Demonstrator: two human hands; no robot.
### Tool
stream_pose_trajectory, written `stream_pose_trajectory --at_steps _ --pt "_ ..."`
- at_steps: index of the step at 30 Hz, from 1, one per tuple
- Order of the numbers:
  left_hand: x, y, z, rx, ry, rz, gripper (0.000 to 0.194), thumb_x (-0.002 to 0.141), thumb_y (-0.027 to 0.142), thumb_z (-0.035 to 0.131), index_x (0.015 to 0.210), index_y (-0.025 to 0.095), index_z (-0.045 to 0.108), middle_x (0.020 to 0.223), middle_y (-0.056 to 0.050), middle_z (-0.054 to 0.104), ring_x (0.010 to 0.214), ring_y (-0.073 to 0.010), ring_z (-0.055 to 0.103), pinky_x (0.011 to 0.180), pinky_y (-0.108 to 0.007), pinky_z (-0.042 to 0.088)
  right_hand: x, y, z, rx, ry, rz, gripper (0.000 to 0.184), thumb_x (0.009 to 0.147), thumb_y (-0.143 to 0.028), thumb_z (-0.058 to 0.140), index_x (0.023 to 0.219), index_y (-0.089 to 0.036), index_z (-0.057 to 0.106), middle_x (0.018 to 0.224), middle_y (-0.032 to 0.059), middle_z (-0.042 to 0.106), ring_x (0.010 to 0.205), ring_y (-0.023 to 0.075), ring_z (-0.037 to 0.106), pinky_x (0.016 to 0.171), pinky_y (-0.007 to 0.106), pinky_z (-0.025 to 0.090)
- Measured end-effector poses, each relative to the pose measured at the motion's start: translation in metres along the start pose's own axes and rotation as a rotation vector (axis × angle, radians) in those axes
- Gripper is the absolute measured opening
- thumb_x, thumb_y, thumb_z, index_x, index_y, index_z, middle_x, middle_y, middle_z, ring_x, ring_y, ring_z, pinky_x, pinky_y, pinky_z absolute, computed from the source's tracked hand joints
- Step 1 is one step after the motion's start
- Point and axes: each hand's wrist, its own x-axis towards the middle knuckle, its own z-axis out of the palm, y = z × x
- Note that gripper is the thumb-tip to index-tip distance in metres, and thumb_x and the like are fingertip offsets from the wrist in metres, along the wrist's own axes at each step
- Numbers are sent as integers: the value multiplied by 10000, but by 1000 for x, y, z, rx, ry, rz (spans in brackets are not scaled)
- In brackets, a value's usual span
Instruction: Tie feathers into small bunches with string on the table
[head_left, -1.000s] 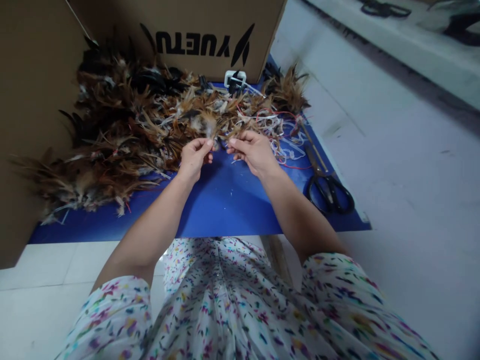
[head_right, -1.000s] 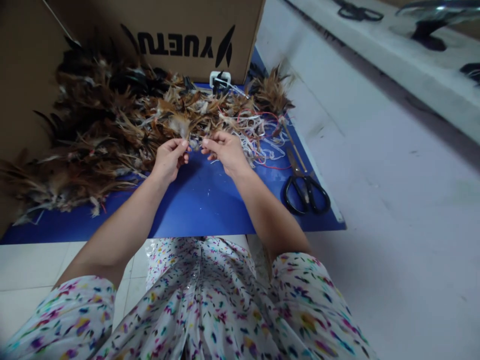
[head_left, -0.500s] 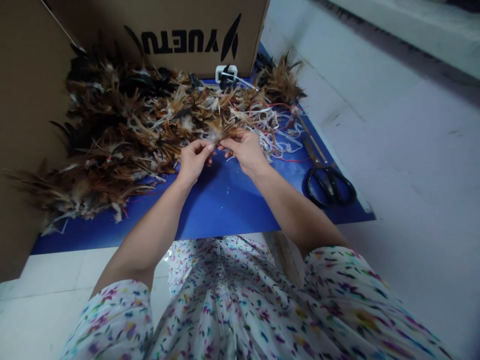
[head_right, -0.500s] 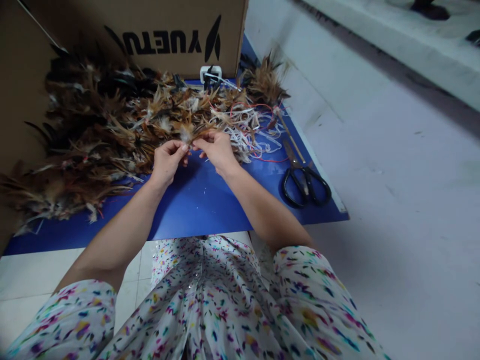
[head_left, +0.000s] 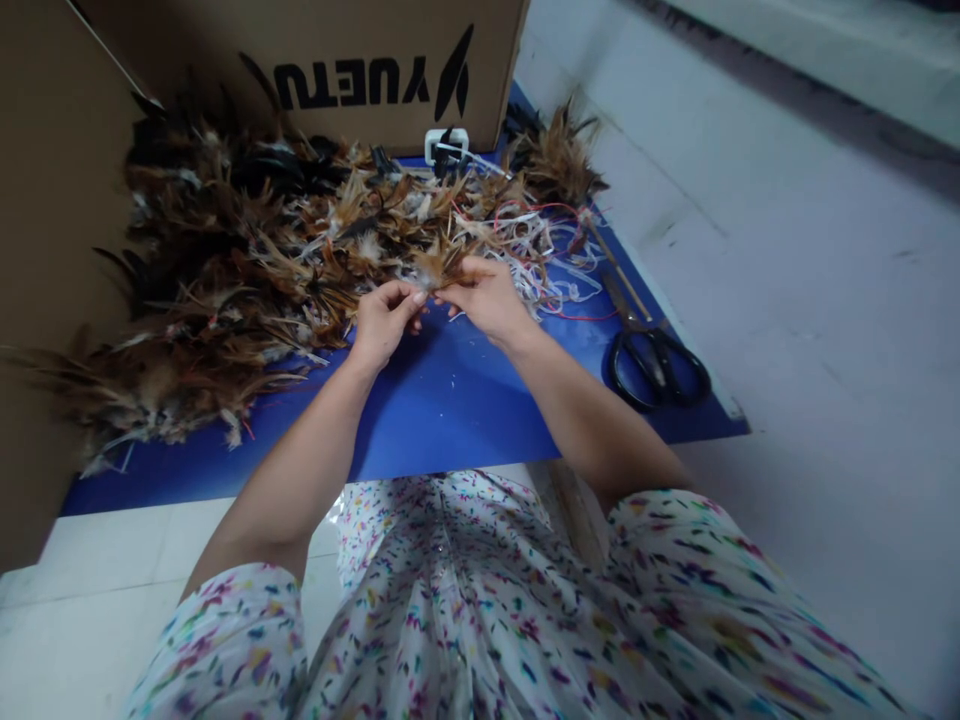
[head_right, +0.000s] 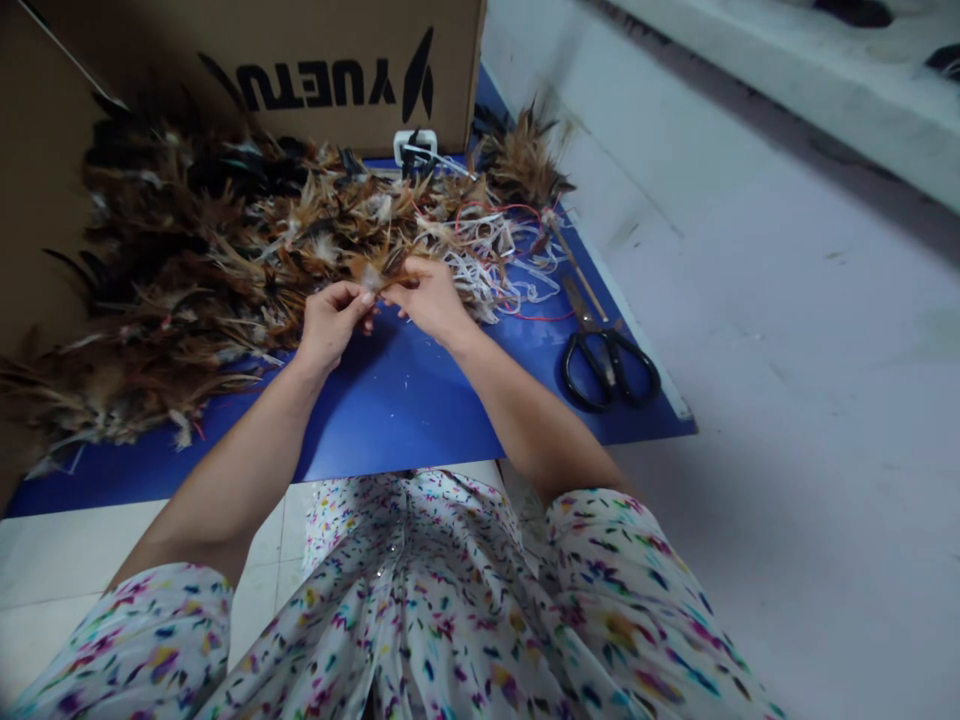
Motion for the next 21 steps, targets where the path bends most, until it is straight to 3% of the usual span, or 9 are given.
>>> stream_pose_trajectory --at_steps 12,21 --pt "0 3 1 22 3 -22 239 787 296 797 652 180 637 563 32 612 415 -62 514 432 -183 441 1 1 -4 -59 -12 -2 323 694 -436 830 672 -202 609 622 -27 615 607 110 581 515 224 456" --pt "1 2 2 -2 9 -31 224 789 262 796 649 179 643 559 37 617 408 -63 518 426 -182 448 1 1 -4 -23 -22 41 309 676 -385 852 651 -203 604 624 -15 627 622 126 604 511 233 453"
